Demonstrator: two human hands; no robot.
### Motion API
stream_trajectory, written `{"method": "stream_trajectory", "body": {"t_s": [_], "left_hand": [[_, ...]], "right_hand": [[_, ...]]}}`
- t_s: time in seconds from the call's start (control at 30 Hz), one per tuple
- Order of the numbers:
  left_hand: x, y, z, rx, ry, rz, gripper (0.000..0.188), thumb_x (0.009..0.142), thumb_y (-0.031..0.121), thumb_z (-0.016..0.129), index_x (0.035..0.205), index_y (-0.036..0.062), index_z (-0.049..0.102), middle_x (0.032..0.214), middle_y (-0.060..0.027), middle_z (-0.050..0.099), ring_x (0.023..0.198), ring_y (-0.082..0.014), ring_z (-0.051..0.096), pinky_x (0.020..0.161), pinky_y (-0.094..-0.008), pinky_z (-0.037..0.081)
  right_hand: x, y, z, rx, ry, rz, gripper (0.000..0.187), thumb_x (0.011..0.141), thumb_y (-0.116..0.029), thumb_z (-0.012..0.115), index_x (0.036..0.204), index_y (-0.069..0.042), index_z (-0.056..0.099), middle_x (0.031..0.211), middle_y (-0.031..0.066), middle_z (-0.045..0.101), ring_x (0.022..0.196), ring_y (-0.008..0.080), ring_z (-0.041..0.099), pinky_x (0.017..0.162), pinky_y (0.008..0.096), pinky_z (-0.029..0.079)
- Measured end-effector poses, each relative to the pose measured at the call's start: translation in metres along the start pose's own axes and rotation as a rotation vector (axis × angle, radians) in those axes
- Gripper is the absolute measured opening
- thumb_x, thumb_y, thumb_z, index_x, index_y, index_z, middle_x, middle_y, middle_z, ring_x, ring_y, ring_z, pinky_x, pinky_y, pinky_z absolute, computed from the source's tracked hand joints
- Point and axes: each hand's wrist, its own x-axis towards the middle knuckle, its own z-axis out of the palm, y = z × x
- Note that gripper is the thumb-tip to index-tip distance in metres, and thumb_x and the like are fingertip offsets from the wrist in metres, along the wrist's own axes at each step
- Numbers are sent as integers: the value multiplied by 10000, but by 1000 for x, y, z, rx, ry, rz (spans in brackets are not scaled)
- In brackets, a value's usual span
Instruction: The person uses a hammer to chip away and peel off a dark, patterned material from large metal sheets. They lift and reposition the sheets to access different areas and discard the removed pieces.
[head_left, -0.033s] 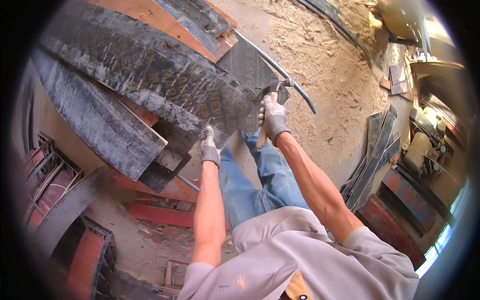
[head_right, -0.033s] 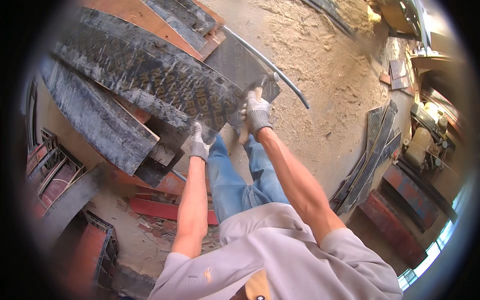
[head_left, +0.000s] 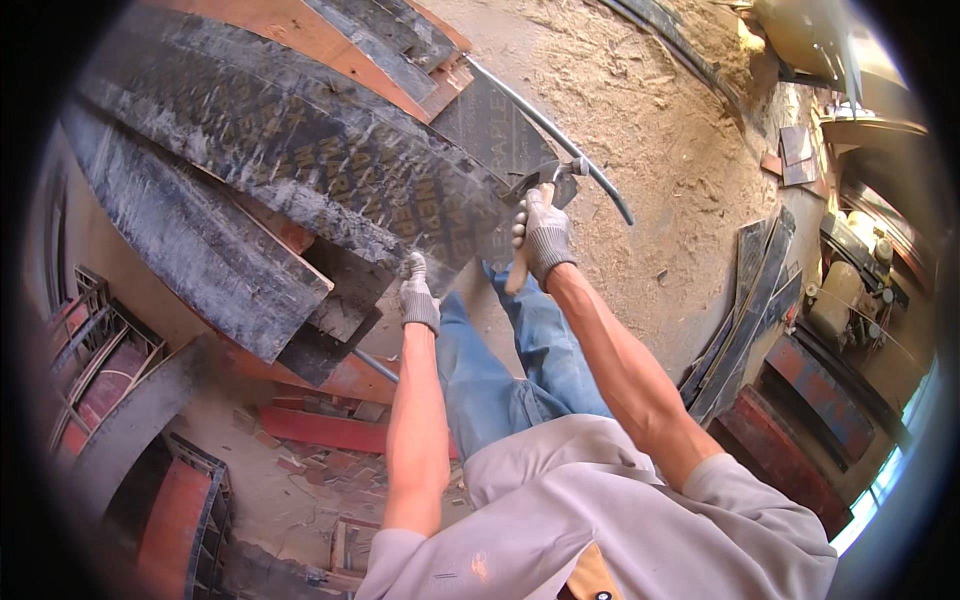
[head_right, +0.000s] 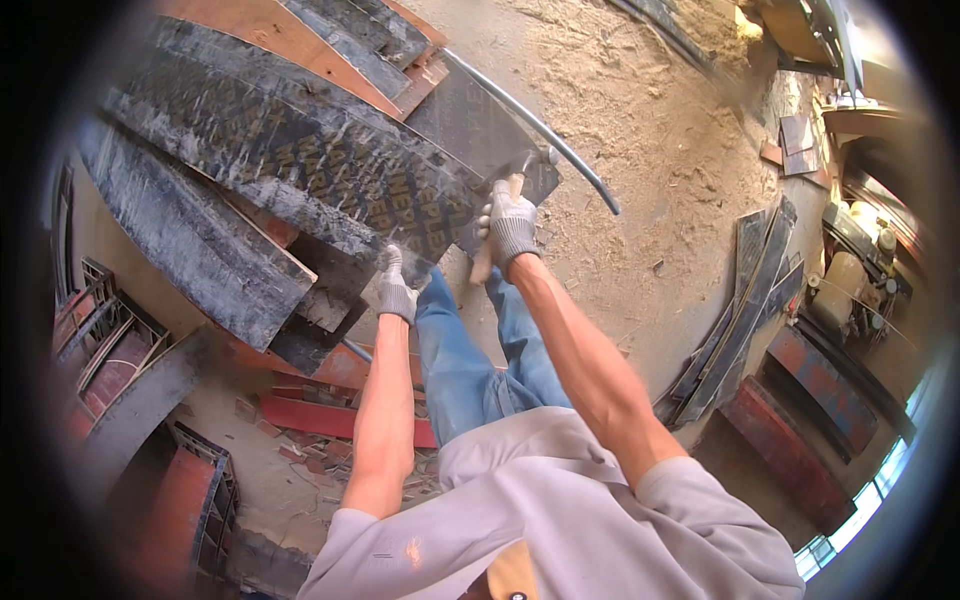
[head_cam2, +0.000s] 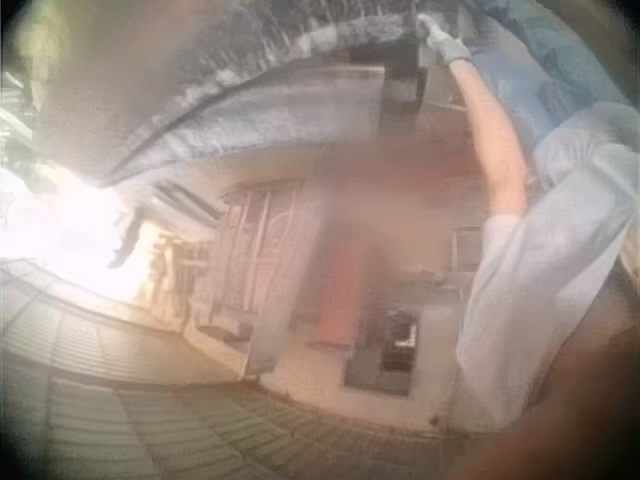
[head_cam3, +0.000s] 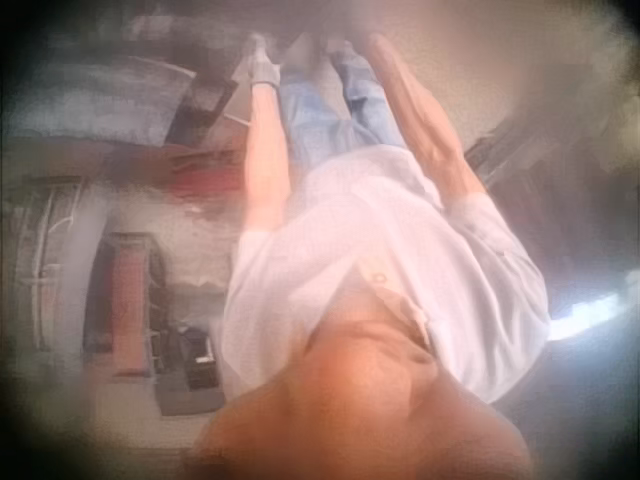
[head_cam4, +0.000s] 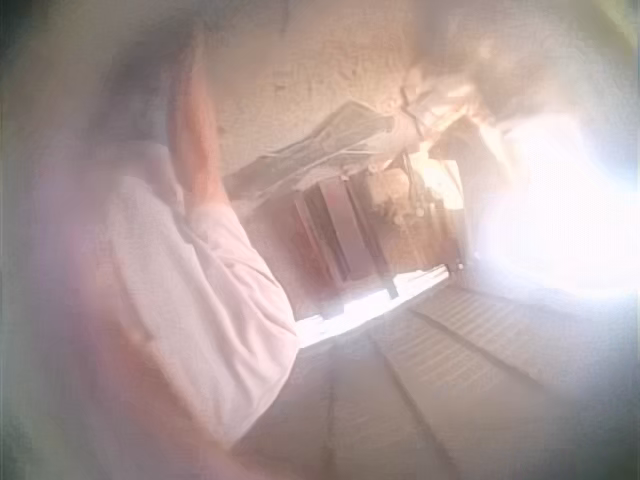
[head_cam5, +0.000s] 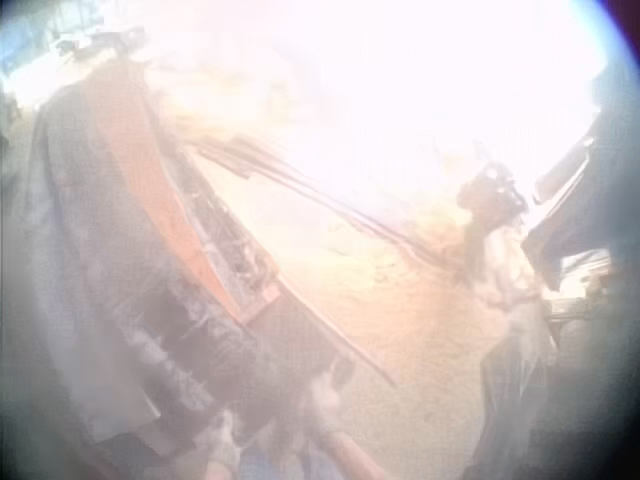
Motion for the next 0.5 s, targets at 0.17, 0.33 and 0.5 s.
{"method": "stream_trajectory", "body": {"t_s": [0.17,0.33,0.5], "left_hand": [[-5,1,-4,12,18,-10,1079,720,758,806,1466,57,466,1526,-127,477,1372,-374,476,1053,-673,450],[-29,12,9,-67,57,-12,950,772,676,823,1423,65,497,1451,-111,538,1265,-354,560,978,-661,507],[-44,19,15,-73,38,6,875,820,609,824,1410,48,505,1374,-127,574,1157,-327,609,928,-593,567]], "right_hand": [[4,16,26,343,19,71,281,1051,-378,602,968,-111,580,696,-20,517,528,120,498,455,287,415],[-7,9,19,29,12,169,272,1047,-373,606,895,-151,571,645,-40,495,487,99,478,408,269,376],[-1,45,25,-14,1,-73,293,1021,-355,621,854,-119,573,614,-22,513,424,127,479,383,310,387]]}}
